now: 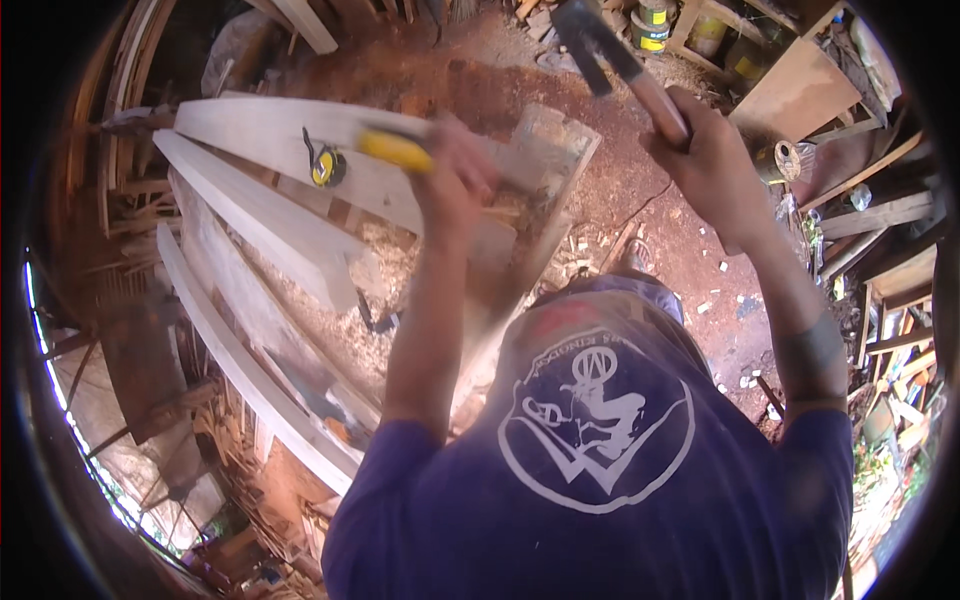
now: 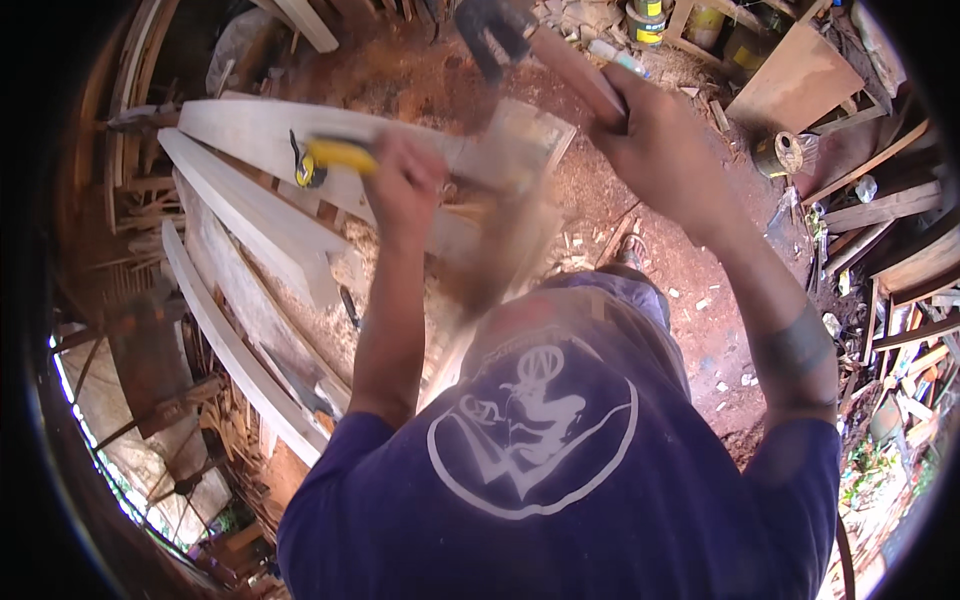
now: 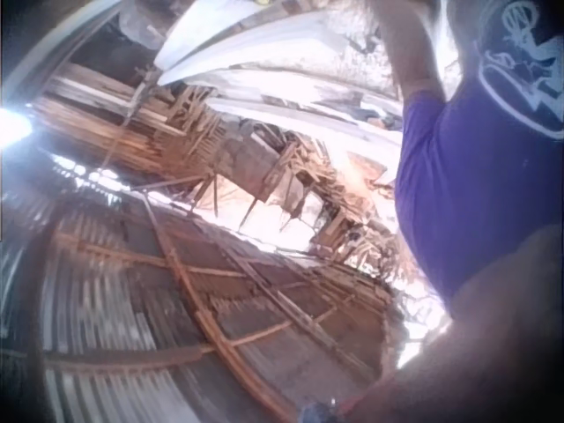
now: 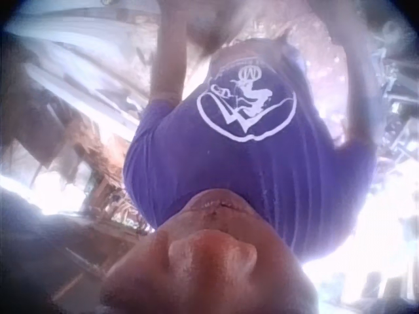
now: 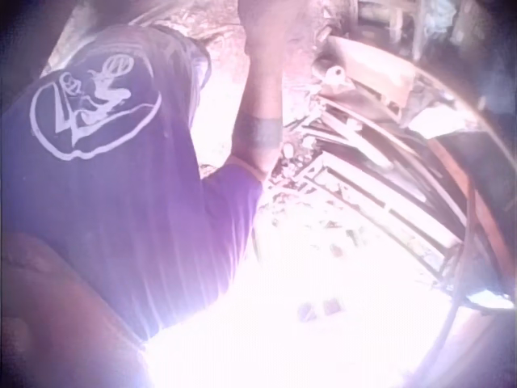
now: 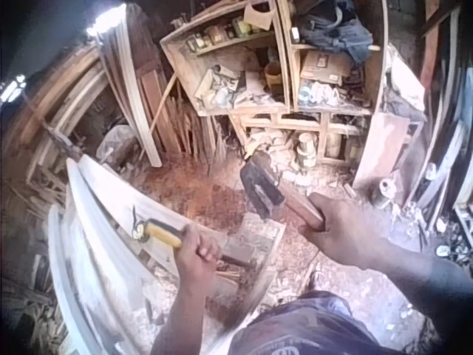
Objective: The person chisels out a notch in a piece of wood by striking the end of a chisel with a hammer and then clearing the wood shavings by hand.
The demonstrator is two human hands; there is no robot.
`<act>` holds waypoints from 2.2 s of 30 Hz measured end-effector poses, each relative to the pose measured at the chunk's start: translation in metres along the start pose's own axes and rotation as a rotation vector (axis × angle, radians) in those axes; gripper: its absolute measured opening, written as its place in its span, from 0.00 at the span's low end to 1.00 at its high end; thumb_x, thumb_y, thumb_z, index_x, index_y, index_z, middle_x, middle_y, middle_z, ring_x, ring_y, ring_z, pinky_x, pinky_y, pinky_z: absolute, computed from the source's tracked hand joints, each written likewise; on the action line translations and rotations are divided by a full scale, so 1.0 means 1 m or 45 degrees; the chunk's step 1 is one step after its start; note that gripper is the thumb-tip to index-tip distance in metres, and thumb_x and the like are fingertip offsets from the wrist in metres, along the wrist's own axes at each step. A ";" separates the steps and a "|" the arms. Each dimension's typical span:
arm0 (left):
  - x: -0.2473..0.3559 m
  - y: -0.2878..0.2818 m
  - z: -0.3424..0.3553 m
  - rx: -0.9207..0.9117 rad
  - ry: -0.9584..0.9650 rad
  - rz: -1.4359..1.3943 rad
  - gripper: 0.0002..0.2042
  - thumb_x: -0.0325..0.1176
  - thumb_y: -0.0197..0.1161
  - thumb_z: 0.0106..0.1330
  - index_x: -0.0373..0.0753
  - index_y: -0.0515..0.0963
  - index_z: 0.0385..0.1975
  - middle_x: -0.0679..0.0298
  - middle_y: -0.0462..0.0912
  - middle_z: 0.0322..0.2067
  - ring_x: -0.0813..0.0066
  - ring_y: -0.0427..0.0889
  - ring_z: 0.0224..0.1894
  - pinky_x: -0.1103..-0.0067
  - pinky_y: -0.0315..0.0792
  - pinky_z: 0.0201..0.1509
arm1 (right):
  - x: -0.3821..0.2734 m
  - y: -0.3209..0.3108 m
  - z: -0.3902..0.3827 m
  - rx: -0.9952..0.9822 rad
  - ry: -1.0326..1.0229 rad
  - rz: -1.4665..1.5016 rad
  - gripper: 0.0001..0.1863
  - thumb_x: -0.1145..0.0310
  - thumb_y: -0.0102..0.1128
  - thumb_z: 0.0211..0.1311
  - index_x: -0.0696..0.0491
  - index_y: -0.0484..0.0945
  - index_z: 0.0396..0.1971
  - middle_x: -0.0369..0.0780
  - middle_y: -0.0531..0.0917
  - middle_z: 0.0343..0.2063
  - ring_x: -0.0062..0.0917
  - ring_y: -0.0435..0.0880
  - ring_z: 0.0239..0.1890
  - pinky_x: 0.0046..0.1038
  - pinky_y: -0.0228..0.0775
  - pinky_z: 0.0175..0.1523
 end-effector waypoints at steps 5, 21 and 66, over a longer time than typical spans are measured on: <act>0.045 -0.028 0.035 0.240 -0.016 -0.201 0.16 0.33 0.64 0.74 0.44 0.63 0.26 0.70 0.65 0.16 0.81 0.65 0.17 0.80 0.60 0.22 | 0.010 0.001 -0.003 -0.061 0.089 -0.044 0.13 0.66 0.65 0.63 0.55 0.77 0.43 0.51 0.83 0.28 0.48 0.84 0.33 0.42 0.72 0.40; 0.029 -0.052 -0.020 0.295 0.177 0.253 0.14 0.30 0.66 0.73 0.41 0.67 0.26 0.71 0.69 0.17 0.84 0.66 0.17 0.81 0.60 0.21 | -0.013 0.008 0.003 -0.114 -0.056 0.033 0.13 0.67 0.66 0.63 0.58 0.76 0.41 0.51 0.82 0.27 0.48 0.81 0.31 0.43 0.70 0.38; -0.017 -0.060 -0.026 0.096 0.125 0.644 0.15 0.34 0.60 0.76 0.42 0.67 0.25 0.70 0.69 0.17 0.83 0.66 0.19 0.80 0.64 0.26 | -0.134 0.051 0.005 -0.329 -0.890 -0.712 0.13 0.70 0.64 0.59 0.55 0.83 0.44 0.46 0.88 0.32 0.41 0.91 0.36 0.40 0.83 0.42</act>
Point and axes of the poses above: each hand's wrist, its own z-axis towards the middle knuckle, its own y-axis out of the palm, x = y × z, the point moved 9 cm from there along z, towards the middle knuckle
